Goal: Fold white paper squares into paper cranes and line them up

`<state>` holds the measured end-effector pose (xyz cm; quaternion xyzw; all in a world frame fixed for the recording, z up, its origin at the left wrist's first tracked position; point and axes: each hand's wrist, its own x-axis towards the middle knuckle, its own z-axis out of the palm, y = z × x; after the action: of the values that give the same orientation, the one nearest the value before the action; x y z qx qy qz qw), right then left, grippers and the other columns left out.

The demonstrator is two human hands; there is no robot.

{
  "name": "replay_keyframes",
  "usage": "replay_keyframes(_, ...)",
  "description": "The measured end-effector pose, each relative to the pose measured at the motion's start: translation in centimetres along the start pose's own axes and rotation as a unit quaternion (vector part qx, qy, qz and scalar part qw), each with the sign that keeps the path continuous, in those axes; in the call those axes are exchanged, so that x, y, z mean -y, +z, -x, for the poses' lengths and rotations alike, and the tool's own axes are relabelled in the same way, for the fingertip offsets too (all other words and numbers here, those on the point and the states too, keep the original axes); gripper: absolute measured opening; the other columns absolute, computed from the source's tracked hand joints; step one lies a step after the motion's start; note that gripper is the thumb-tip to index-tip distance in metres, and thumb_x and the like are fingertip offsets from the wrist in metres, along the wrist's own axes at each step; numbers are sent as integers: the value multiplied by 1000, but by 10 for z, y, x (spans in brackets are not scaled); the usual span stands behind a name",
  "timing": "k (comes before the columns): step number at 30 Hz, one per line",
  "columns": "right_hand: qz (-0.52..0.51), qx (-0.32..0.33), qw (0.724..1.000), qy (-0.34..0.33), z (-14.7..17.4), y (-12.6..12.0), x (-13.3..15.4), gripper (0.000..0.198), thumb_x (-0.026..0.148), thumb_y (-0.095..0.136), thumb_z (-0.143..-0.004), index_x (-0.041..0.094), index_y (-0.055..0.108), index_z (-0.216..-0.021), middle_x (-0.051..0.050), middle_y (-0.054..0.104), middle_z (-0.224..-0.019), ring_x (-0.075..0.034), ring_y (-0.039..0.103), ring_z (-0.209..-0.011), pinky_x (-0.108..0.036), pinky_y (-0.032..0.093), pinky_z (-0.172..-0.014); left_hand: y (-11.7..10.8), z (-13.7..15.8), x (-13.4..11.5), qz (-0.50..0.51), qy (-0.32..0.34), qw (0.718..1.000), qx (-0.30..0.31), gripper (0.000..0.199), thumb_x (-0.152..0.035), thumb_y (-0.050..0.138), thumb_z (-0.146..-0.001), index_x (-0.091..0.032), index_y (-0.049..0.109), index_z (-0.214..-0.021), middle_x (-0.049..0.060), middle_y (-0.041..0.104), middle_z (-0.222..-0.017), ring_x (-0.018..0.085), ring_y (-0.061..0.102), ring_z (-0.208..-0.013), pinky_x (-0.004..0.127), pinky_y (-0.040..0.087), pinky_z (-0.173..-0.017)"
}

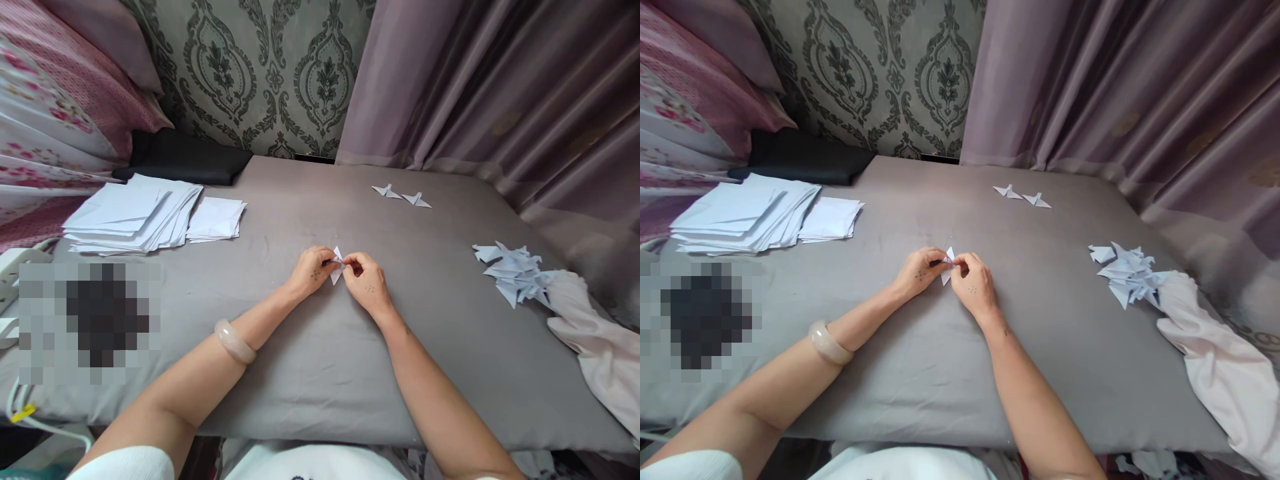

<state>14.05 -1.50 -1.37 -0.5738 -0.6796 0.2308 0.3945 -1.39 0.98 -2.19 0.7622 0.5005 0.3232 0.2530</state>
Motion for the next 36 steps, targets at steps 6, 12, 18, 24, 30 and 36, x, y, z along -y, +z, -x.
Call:
replay_keyframes(6,-10,9,1000,-3,-1,0,4,16,20,51,-75,20,66,-80,-2,64,-83,-14,60,-70,-26,46,-69,2,1,2,3,23,1000,-6,10,-16,60,-83,-18,70,-83,4,72,-92,17,65,-84,27,48,-78)
replay_keyframes(12,-22,0,999,49,-4,0,12,23,38,55,-80,19,66,-73,-4,68,-77,-16,62,-70,-28,46,-71,-1,1,1,-11,57,998,12,17,-16,54,-87,-17,70,-80,6,72,-92,17,64,-84,28,46,-78)
replay_keyframes(18,-24,19,996,90,-5,-4,17,23,36,54,-80,20,70,-77,-3,70,-76,-17,64,-71,-29,46,-72,-5,4,-7,4,19,1000,4,15,-20,55,-86,-18,69,-91,2,70,-81,13,59,-70,23,43,-66)
replay_keyframes(24,-43,36,990,127,-10,-6,19,27,41,56,-79,20,71,-74,-3,71,-75,-18,64,-74,-29,44,-72,-7,5,-8,6,11,1000,9,19,-26,53,-88,-17,70,-85,0,67,-71,10,54,-61,20,38,-58)
replay_keyframes(30,-125,41,972,197,-14,-7,17,21,37,60,-72,19,70,-72,-1,66,-69,-14,57,-67,-26,41,-64,-7,5,-4,6,19,1000,16,25,-30,50,-90,-18,71,-87,1,69,-71,13,60,-66,20,42,-62)
replay_keyframes(36,-220,65,923,309,-14,-13,29,19,34,66,-64,16,66,-68,3,54,-60,-6,35,-48,-21,22,-43,-8,5,-5,14,28,999,23,27,-32,49,-91,-19,72,-86,1,70,-72,14,63,-69,20,44,-65)
